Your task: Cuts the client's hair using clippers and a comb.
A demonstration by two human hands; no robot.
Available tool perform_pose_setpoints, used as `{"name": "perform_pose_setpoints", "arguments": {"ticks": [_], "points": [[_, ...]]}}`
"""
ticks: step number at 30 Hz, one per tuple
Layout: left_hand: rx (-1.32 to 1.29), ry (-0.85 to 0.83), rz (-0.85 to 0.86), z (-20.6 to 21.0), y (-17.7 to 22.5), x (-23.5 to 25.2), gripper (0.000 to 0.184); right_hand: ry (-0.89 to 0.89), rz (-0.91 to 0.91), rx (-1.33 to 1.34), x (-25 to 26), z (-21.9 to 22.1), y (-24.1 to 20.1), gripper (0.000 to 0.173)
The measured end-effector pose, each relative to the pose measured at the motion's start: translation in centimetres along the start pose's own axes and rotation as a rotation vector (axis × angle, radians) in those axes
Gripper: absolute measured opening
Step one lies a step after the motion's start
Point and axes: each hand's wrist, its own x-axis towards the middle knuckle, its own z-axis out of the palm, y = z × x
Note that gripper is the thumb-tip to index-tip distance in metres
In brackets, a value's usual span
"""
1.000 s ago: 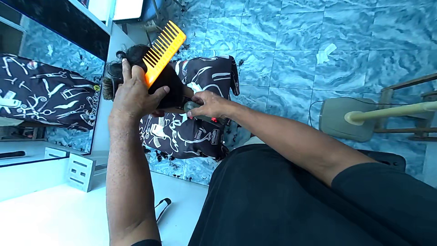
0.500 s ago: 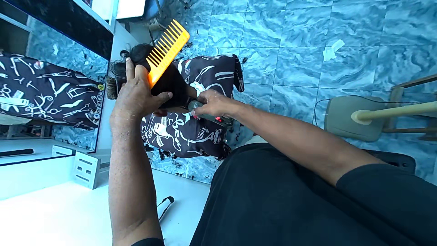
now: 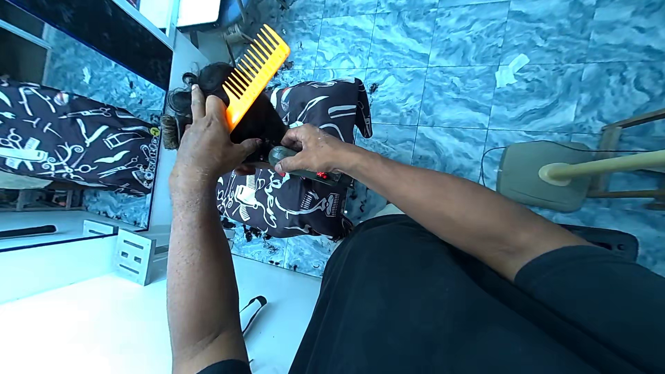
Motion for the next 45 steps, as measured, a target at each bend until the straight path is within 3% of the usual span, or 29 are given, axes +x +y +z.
{"name": "perform_pose_setpoints", "arguments": {"ticks": [3, 8, 10, 13, 18, 22, 26, 31, 36, 41, 45], "points": [[0.000, 0.006, 0.010, 0.1, -0.1, 0.1, 0.079, 0.000, -0.013, -0.048, -0.5, 0.3, -0.5, 0.046], [-0.031, 0.012, -0.003, 0.0, -0.2, 0.0, 0.089, 0.039, 0.426, -0.248, -1.4, -0.3, 2.3, 0.055], [-0.038, 0.020, -0.005, 0.1, -0.2, 0.0, 0.088, 0.044, 0.404, -0.203, -1.2, -0.4, 2.8, 0.054], [-0.054, 0.024, 0.005, 0.1, -0.2, 0.1, 0.085, 0.021, 0.219, -0.080, -1.0, -0.3, 2.6, 0.052], [-0.031, 0.033, 0.015, 0.2, -0.3, 0.2, 0.083, 0.032, 0.324, -0.153, -0.8, -0.6, 2.8, 0.049], [-0.030, 0.031, 0.017, 0.1, -0.2, 0.3, 0.082, -0.016, 0.122, 0.102, -0.7, -0.9, 2.0, 0.047], [-0.006, 0.009, 0.005, -0.1, -0.1, 0.4, 0.079, 0.023, 0.320, -0.176, -0.7, -0.7, 2.5, 0.049], [-0.009, -0.026, 0.016, -0.5, -0.2, 0.5, 0.081, 0.032, 0.059, 0.010, -0.7, 0.0, 1.7, 0.051], [-0.058, -0.104, 0.047, -1.4, -0.7, 0.6, 0.082, 0.059, 0.320, -0.210, -1.4, 0.2, 2.6, 0.050], [-0.059, -0.144, 0.114, -2.0, -0.9, 0.8, 0.071, 0.067, 0.018, -0.008, -1.1, 0.9, 0.4, 0.053], [-0.030, -0.148, 0.099, -2.2, -0.4, 0.8, 0.074, 0.084, 0.215, -0.150, -2.0, 0.8, 0.7, 0.051]]}}
